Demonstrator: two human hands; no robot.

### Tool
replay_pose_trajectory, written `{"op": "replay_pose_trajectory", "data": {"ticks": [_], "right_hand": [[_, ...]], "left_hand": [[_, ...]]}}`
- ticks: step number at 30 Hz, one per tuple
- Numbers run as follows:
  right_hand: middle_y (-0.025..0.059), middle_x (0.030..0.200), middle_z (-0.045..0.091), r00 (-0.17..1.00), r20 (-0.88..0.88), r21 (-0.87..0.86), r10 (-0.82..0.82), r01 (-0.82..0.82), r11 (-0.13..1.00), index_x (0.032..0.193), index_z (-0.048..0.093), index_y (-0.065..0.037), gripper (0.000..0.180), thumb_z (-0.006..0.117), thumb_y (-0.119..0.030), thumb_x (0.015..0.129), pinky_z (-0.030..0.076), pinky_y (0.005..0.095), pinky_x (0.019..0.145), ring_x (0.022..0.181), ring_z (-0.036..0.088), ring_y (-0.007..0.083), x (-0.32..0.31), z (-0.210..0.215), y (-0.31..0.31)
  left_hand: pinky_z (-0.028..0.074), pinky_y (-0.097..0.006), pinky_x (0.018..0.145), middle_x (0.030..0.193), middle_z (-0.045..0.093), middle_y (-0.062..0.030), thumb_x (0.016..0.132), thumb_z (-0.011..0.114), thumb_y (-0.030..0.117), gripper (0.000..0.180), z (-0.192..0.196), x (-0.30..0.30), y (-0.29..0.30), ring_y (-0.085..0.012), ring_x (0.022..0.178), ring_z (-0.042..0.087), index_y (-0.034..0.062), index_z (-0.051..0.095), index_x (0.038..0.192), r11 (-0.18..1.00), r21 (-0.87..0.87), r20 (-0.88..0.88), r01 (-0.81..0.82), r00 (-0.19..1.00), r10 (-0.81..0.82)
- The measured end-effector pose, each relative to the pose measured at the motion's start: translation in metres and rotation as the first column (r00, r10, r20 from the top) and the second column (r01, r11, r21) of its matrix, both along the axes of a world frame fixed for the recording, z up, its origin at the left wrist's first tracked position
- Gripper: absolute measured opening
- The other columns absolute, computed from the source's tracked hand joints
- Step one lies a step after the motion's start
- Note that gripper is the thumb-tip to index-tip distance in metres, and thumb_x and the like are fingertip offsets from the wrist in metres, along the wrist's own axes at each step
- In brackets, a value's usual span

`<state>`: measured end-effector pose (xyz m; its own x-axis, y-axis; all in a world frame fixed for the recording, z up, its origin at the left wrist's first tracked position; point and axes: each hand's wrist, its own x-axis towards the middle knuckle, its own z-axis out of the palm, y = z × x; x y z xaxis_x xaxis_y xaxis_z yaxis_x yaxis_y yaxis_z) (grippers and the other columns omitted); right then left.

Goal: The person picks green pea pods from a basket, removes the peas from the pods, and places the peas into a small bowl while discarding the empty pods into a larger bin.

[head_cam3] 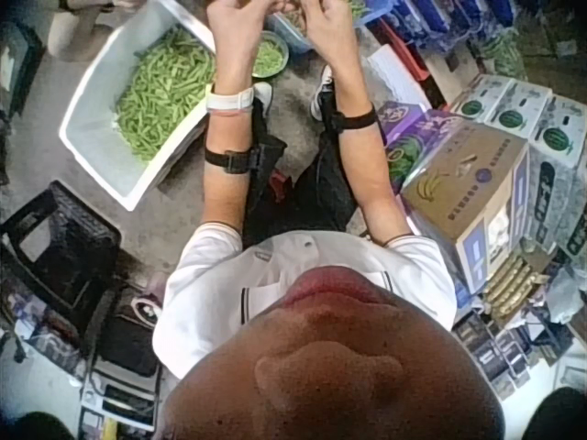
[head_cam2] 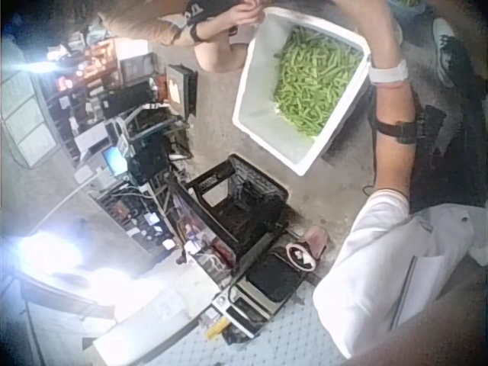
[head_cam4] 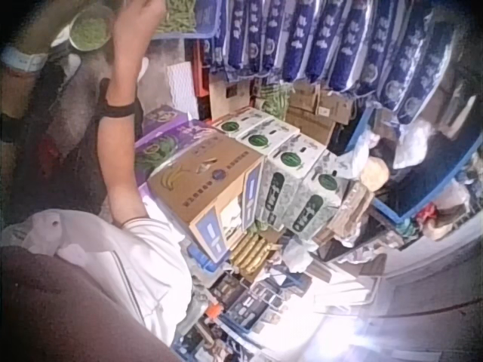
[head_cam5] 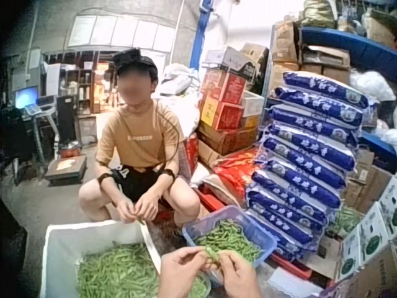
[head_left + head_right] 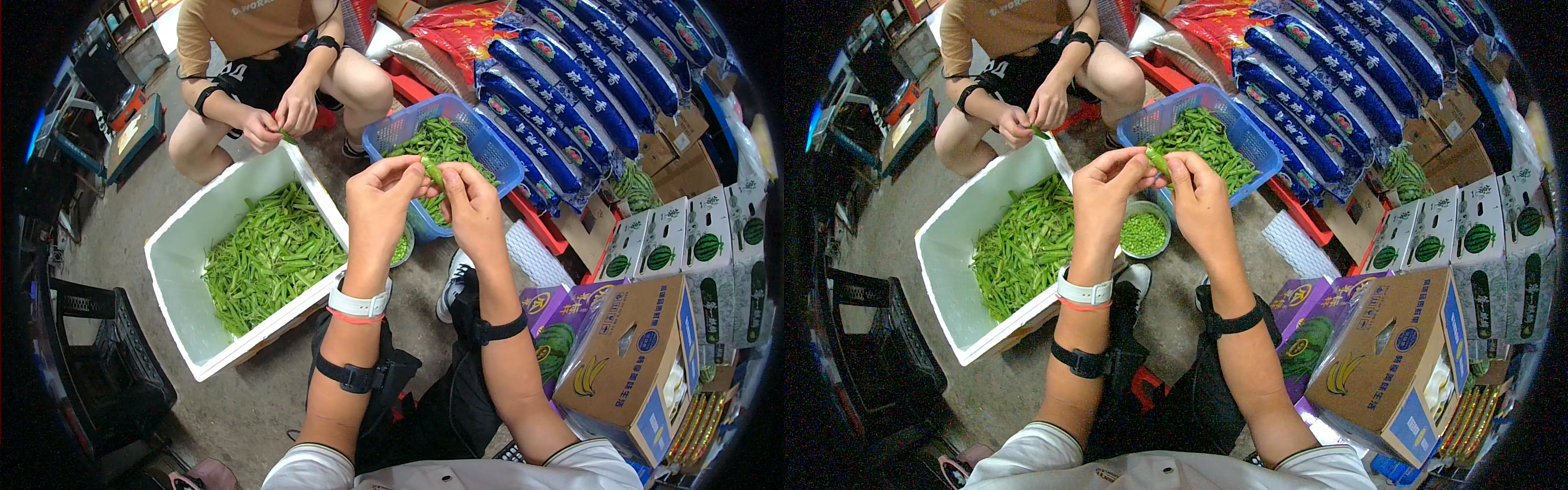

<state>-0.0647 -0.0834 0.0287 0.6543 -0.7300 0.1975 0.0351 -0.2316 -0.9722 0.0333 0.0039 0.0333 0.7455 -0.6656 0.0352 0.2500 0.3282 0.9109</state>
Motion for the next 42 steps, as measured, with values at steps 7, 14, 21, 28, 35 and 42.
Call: {"op": "replay_pose_trajectory", "data": {"ticks": [7, 14, 21, 28, 35, 42], "right_hand": [[0.0094, 0.085, 0.068, 0.999, 0.002, -0.158, -0.038, 0.038, 0.987, 0.1, 0.064, 0.003, 0.019, 0.059, -0.014, 0.093, 0.048, 0.0269, 0.068, 0.075, 0.062, 0.0139, 0.002, 0.001, 0.002], [0.0133, 0.091, 0.067, 0.996, 0.026, -0.356, -0.089, 0.093, 0.93, 0.098, 0.065, 0.003, 0.017, 0.064, -0.011, 0.087, 0.048, 0.0291, 0.068, 0.078, 0.064, 0.0213, -0.001, 0.006, 0.0], [0.0124, 0.088, 0.065, 0.996, 0.018, -0.378, -0.092, 0.092, 0.921, 0.095, 0.066, 0.001, 0.014, 0.063, -0.009, 0.085, 0.047, 0.0297, 0.064, 0.076, 0.063, 0.0219, 0.0, 0.013, 0.005], [0.0121, 0.084, 0.064, 0.993, 0.001, -0.358, -0.115, 0.108, 0.928, 0.092, 0.065, 0.001, 0.013, 0.062, -0.01, 0.084, 0.046, 0.0309, 0.062, 0.072, 0.061, 0.0232, 0.0, 0.008, 0.006], [0.012, 0.085, 0.064, 0.997, -0.015, -0.307, -0.069, 0.061, 0.95, 0.093, 0.064, 0.001, 0.014, 0.064, -0.01, 0.084, 0.046, 0.0299, 0.063, 0.073, 0.061, 0.0221, 0.002, 0.013, 0.007], [0.0111, 0.086, 0.064, 0.999, 0.043, -0.241, -0.033, 0.042, 0.969, 0.095, 0.063, 0.002, 0.015, 0.063, -0.01, 0.087, 0.047, 0.0287, 0.065, 0.074, 0.06, 0.0183, 0.004, 0.007, 0.003]], "left_hand": [[0.056, -0.024, 0.069, 0.09, 0.069, -0.0114, 0.088, 0.064, 0.006, 0.018, -0.002, 0.004, 0.002, -0.0143, 0.076, 0.067, -0.007, 0.065, 0.1, 0.999, 0.036, 0.048, -0.02, 0.999, 0.019], [0.055, -0.024, 0.069, 0.086, 0.069, -0.0099, 0.087, 0.067, 0.008, 0.018, 0.002, 0.001, 0.002, -0.0139, 0.075, 0.067, -0.0065, 0.067, 0.097, 0.997, 0.082, 0.11, 0.013, 0.994, -0.022], [0.053, -0.023, 0.065, 0.081, 0.069, -0.0081, 0.086, 0.067, 0.008, 0.015, -0.002, 0.003, 0.003, -0.0119, 0.07, 0.065, -0.0055, 0.068, 0.093, 0.997, 0.083, 0.13, 0.001, 0.991, -0.012], [0.05, -0.023, 0.063, 0.075, 0.068, -0.0051, 0.082, 0.065, 0.005, 0.011, 0.001, -0.004, 0.005, -0.0068, 0.069, 0.062, -0.0049, 0.067, 0.086, 0.975, 0.17, 0.328, -0.141, 0.941, 0.079], [0.049, -0.022, 0.063, 0.074, 0.067, -0.005, 0.081, 0.064, 0.004, 0.009, 0.004, -0.002, 0.005, -0.0066, 0.069, 0.062, -0.0044, 0.065, 0.085, 0.98, 0.137, 0.342, -0.144, 0.935, 0.089], [0.046, -0.022, 0.059, 0.072, 0.062, -0.0024, 0.082, 0.061, 0.003, 0.007, 0.002, -0.002, 0.002, -0.006, 0.063, 0.058, -0.0037, 0.06, 0.084, 0.985, 0.121, 0.263, -0.124, 0.961, 0.089]]}}
